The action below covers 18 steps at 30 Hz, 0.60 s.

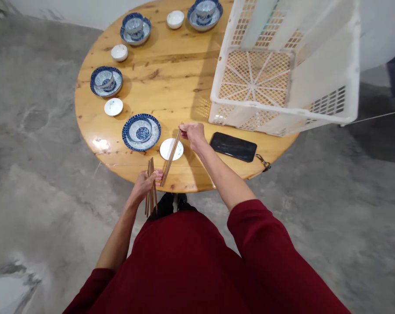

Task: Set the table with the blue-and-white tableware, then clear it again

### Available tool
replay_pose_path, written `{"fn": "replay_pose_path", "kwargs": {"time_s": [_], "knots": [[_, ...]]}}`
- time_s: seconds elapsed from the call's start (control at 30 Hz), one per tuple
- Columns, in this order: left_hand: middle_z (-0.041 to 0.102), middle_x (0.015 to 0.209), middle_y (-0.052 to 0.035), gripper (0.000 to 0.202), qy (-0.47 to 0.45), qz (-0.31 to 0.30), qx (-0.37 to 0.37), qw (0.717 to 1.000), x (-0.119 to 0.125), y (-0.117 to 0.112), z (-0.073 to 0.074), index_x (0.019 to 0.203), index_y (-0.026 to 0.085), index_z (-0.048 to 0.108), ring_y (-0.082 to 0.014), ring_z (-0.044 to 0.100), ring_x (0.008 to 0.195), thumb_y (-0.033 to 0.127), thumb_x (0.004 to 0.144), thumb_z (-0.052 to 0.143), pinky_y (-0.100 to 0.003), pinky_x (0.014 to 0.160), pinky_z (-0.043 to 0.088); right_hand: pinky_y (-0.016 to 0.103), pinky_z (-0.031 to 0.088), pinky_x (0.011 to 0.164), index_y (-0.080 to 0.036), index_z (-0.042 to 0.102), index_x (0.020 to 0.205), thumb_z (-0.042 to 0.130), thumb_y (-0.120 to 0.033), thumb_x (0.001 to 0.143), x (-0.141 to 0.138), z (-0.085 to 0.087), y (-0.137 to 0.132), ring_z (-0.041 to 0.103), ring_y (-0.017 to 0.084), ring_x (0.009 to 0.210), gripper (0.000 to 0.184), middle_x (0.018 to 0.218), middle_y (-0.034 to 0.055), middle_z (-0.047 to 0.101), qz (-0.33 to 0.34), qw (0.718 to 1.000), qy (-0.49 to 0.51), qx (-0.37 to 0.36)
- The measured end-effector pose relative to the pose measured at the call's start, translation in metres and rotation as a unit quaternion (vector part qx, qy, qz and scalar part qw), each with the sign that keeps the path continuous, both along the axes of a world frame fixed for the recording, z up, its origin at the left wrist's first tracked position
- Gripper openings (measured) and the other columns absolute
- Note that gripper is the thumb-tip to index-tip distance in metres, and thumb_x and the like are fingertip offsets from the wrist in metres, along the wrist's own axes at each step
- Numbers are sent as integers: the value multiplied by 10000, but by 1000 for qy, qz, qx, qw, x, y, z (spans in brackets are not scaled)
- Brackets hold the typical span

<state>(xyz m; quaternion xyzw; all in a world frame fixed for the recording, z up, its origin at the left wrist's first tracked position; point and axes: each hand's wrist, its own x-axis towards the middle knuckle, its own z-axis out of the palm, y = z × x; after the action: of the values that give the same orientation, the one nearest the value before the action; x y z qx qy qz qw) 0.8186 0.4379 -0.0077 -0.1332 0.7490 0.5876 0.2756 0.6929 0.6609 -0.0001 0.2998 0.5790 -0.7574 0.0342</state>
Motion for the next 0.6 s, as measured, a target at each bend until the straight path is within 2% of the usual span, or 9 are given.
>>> {"fn": "replay_pose_path", "kwargs": {"time_s": [0.17,0.3,0.43,0.6], "knots": [[752,879,-121,362,-39,-3,21,999,4,-3,-15,935,100,703,-197,720,760,447,896,609,-281,644,576,157,440,460,-141,644,625,644,-65,754,-15,-20,-9,510,56,468,150,527,-27,585,3,1000,-21,-10],[759,856,-135,374,-53,6,45,998,4,-1,-20,925,99,694,-187,715,723,463,889,615,-293,660,585,155,441,442,-147,628,630,651,-72,766,-24,-31,-10,521,65,468,157,516,-21,585,6,999,-48,12],[750,789,-111,370,-39,3,59,997,-2,3,-21,829,124,683,-164,689,660,492,856,652,-290,631,581,158,440,432,-160,607,629,674,-78,762,-29,-36,-10,518,68,462,170,516,-22,584,5,998,-57,24],[744,763,-82,368,-22,1,65,998,-12,4,-24,817,143,678,-161,685,655,510,848,660,-296,634,586,156,442,441,-168,579,626,701,-89,755,-37,-38,-6,511,63,450,194,519,-30,578,6,997,-62,34]]}}
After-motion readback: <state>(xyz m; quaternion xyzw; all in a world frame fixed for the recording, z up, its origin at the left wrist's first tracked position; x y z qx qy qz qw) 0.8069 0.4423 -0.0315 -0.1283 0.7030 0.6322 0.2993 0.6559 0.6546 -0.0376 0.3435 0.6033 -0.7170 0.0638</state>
